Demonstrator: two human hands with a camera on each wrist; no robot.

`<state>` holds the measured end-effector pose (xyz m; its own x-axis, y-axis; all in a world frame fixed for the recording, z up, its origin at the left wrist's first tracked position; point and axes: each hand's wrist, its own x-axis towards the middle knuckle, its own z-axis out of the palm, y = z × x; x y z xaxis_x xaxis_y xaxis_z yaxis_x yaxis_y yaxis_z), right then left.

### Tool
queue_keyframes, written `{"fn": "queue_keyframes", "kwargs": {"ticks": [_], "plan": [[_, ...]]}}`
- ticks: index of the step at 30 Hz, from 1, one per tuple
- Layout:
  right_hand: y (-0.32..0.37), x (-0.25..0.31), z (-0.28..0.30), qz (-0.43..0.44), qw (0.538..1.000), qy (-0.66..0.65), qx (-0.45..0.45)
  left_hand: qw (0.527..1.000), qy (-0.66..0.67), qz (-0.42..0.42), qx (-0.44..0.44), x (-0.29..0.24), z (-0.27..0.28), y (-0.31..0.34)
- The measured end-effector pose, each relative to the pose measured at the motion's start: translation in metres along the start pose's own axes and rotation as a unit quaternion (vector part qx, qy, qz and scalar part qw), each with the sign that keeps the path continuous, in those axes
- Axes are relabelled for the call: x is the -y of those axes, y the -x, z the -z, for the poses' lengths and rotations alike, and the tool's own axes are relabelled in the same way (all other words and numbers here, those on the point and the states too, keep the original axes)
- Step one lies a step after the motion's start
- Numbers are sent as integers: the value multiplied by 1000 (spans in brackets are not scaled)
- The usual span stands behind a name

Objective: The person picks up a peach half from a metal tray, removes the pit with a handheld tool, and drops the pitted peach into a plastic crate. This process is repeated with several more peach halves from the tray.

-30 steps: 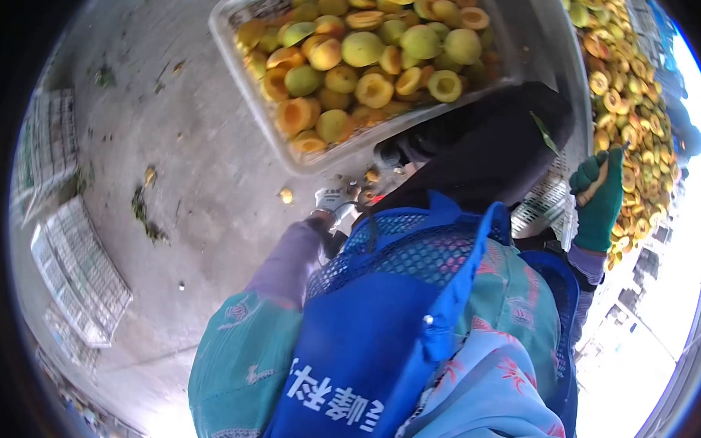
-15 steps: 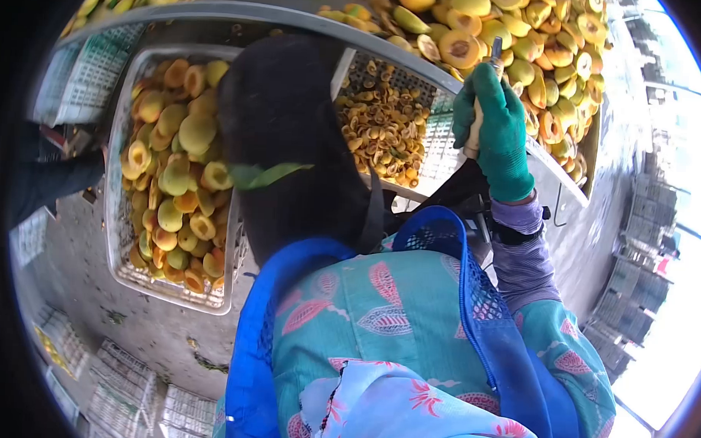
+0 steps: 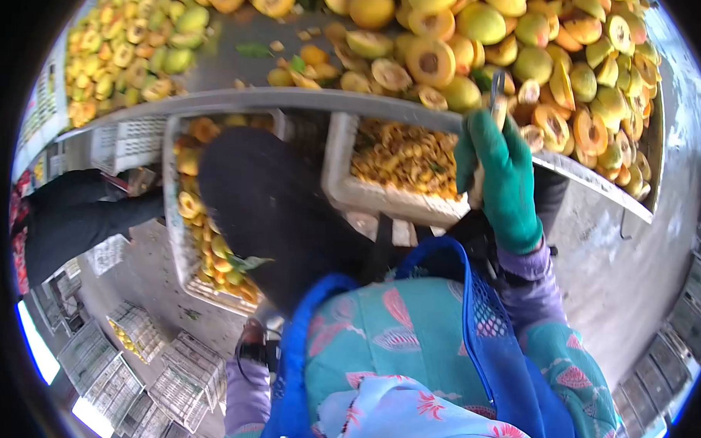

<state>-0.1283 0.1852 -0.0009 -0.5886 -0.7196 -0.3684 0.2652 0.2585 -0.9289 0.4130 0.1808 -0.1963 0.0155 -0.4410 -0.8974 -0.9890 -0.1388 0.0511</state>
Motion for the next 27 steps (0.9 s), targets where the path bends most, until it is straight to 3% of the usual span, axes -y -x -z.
{"fn": "queue_keyframes", "kwargs": {"ticks": [2,4,5,6,7,8,9,10,12,15,17,19,21,23,26,27], "plan": [[3,-11,0,47,998,-22,19,984,-163,-68,-13,9,57,17],[3,-11,0,61,993,-80,61,948,-260,-111,-144,-35,137,51],[2,-5,-1,59,994,-50,74,956,-164,-47,-238,-111,181,91],[1,-4,-4,30,993,-76,83,943,-102,-74,-307,-174,213,116],[1,0,-7,3,995,-63,82,904,-34,-170,-390,-192,241,100],[3,3,-9,-27,995,-49,79,868,48,-290,-400,-254,261,122],[4,4,-11,-20,996,-40,74,866,114,-321,-367,-302,280,126],[8,8,-12,-31,996,-34,75,796,60,-390,-459,-330,300,92],[8,0,-11,-38,996,-9,84,826,-19,-321,-463,-426,314,104],[7,0,-13,5,995,26,96,818,-86,-303,-482,-498,310,21],[8,6,-14,3,995,23,101,809,-84,-344,-470,-508,306,-1],[2,0,-18,92,989,76,84,810,-46,-402,-424,-497,310,11],[-4,7,-25,160,977,118,84,824,188,-476,-245,-475,306,21],[-2,26,-37,213,962,148,87,776,371,-503,-88,-451,282,50],[-11,20,-58,240,943,203,113,707,477,-520,-42,-441,225,87],[-12,17,-61,222,946,203,117,688,346,-616,-169,-438,207,80]]}}
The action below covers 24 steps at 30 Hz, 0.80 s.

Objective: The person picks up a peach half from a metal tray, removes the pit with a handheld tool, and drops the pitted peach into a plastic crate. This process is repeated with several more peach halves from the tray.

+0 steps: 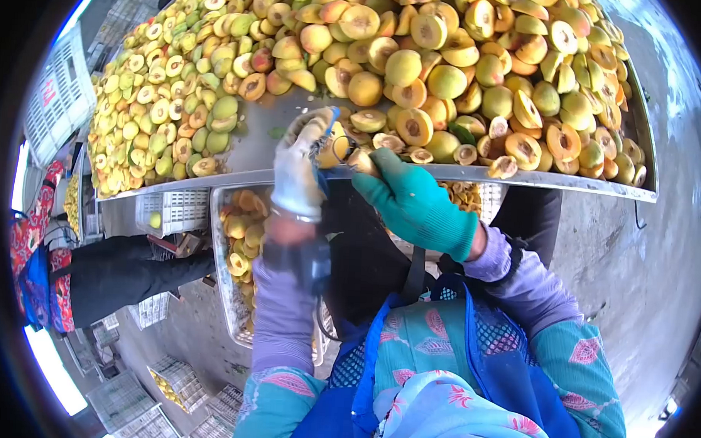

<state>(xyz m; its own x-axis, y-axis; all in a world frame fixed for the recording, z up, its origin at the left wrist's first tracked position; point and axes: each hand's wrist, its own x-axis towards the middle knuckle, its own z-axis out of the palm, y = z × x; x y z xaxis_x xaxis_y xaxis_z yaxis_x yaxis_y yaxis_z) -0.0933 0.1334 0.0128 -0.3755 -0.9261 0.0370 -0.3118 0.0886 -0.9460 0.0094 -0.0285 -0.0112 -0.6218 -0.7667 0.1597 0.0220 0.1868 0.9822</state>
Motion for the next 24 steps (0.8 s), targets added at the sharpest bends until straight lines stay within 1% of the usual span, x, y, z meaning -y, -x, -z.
{"fn": "queue_keyframes", "kwargs": {"ticks": [1,2,5,6,9,12,13,14,16,19,20,22,23,24], "plan": [[0,-2,-2,-17,1000,-3,5,981,171,83,30,-4,-13,9],[4,-5,-2,-34,999,-6,10,928,330,173,31,-7,-27,18],[21,-18,3,-38,999,-20,-23,928,315,178,89,-4,-44,30],[24,-20,3,-47,998,-37,-37,919,339,188,77,0,-47,30],[32,-23,4,-64,994,-74,-58,928,309,209,21,-2,-60,31],[36,-27,6,-53,993,-83,-59,954,249,165,14,-11,-67,33],[37,-29,7,-47,995,-78,-49,980,160,120,16,-13,-68,34],[38,-31,8,-42,996,-73,-39,995,69,73,20,-15,-68,36],[39,-37,6,-27,996,-80,-30,990,96,99,15,-20,-70,37],[40,-38,-5,-49,989,-133,-47,981,129,144,5,-24,-75,33],[42,-29,-8,-70,980,-181,-48,979,142,143,-28,-18,-80,33],[43,-35,-22,-90,969,-219,-72,977,151,148,-14,-16,-82,32],[43,-42,-31,-102,962,-238,-82,974,155,162,13,-18,-79,32],[42,-52,-43,-33,955,-263,-131,971,157,177,41,-19,-77,32]]}}
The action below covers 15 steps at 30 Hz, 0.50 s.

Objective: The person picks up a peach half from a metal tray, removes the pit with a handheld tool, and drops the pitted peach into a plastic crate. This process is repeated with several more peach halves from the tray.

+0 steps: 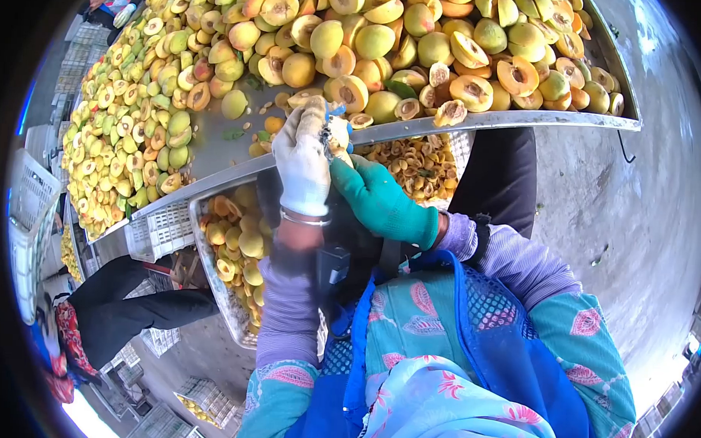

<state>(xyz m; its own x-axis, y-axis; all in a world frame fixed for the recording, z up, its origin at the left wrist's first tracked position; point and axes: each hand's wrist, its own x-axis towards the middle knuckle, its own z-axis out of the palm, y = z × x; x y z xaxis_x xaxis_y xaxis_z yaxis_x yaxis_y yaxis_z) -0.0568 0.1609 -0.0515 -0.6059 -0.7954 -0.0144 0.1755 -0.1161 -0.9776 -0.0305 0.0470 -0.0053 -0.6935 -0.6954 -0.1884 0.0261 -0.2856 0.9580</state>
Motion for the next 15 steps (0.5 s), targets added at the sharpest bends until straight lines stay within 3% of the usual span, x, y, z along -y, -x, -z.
{"fn": "queue_keyframes", "kwargs": {"ticks": [2,3,4,5,6,7,8,9,11,12,13,15], "plan": [[7,39,13,-195,970,-114,86,996,2,50,69,-11,2,1],[9,54,20,-290,932,-163,140,992,9,75,104,-17,6,0],[11,56,14,-295,938,-130,128,990,-70,9,121,-15,9,-2],[12,56,7,-272,935,-201,111,945,-246,-180,122,0,11,-11],[8,59,5,-363,884,-269,117,835,-396,-374,80,14,15,-20],[9,59,2,-353,870,-325,110,763,-449,-463,44,23,18,-25],[7,63,3,-361,833,-404,113,947,-210,-205,133,14,4,-17],[10,73,5,-371,830,-398,120,992,104,46,54,4,-10,-11],[10,74,10,-364,861,-331,126,972,180,54,144,11,-5,-14],[9,73,13,-359,865,-323,137,978,167,37,122,11,-11,-15],[9,72,16,-360,819,-417,160,983,154,22,100,9,-16,-12],[8,75,17,-370,705,-576,186,922,339,95,160,17,-10,-10]]}}
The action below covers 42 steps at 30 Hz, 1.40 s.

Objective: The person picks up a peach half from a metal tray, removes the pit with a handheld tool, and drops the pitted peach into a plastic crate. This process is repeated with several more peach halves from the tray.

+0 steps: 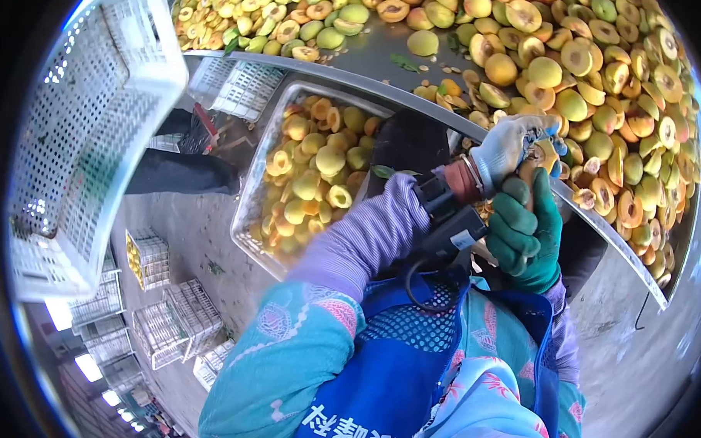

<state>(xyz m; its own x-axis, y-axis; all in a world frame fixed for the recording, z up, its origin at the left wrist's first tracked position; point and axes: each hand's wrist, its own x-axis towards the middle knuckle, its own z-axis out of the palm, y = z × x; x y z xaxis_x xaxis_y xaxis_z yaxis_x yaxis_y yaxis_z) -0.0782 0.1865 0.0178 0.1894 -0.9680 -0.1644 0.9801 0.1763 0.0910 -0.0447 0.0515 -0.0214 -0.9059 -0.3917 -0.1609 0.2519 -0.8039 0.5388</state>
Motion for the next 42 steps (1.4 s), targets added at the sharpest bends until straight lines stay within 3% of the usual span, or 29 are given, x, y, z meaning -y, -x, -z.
{"fn": "queue_keyframes", "kwargs": {"ticks": [1,2,3,5,6,7,9,11,13,14,15,18,19,20,21,22,23,24,27,29,31,34,35,37,39,41,42], "plan": [[-2,5,3,-37,998,-2,45,998,34,-48,17,3,2,4],[-2,9,7,-69,994,-9,87,947,-204,-242,-61,6,11,12],[-1,6,8,-82,992,4,96,798,-423,-408,-130,8,22,23],[1,7,8,-100,987,38,118,852,-354,-310,-230,-24,32,67],[8,9,7,-70,993,65,66,871,-310,-262,-278,-41,38,89],[15,16,11,-49,996,69,23,801,-479,-190,-305,-66,55,106],[19,32,26,-16,995,47,-82,531,-788,-36,-311,-118,89,141],[13,33,29,1,989,75,-131,343,-864,60,-365,-141,78,133],[4,33,28,3,984,91,-155,372,-829,-155,-388,-156,68,83],[-1,30,27,-2,983,93,-161,426,-814,-108,-380,-162,40,50],[-4,26,20,10,972,135,-191,371,-859,-103,-338,-167,59,12],[-4,21,12,69,917,304,-248,295,-937,13,-184,-178,120,-68],[-1,22,11,92,890,365,-256,339,-925,30,-171,-189,111,-69],[2,22,10,113,861,422,-263,418,-893,39,-164,-194,101,-62],[3,25,6,115,836,466,-266,632,-755,31,-172,-190,90,-47],[-3,26,5,129,826,480,-267,804,-573,14,-159,-183,77,-31],[-13,24,3,143,814,495,-268,895,-425,-5,-140,-169,64,-11],[-20,22,1,152,801,511,-271,910,-400,-40,-107,-151,57,4],[-37,18,4,276,636,696,-187,943,-325,-69,-25,-102,38,38],[-41,17,17,269,613,716,-197,896,-416,-142,-60,-69,15,42],[-37,14,19,274,612,710,-215,962,-227,-142,-58,-45,5,40],[-33,9,29,315,623,680,-224,944,-271,-182,-56,-30,-2,38],[-32,5,23,319,649,651,-233,934,-302,-182,-62,-30,4,37],[-33,2,32,384,560,707,-196,911,-351,-195,-89,-26,13,36],[-32,2,35,413,533,708,-212,884,-399,-210,-121,-24,20,34],[-31,7,17,407,569,655,-285,866,-419,-235,-139,-18,23,34],[-32,9,19,417,551,670,-271,864,-410,-254,-145,-9,22,35]]}}
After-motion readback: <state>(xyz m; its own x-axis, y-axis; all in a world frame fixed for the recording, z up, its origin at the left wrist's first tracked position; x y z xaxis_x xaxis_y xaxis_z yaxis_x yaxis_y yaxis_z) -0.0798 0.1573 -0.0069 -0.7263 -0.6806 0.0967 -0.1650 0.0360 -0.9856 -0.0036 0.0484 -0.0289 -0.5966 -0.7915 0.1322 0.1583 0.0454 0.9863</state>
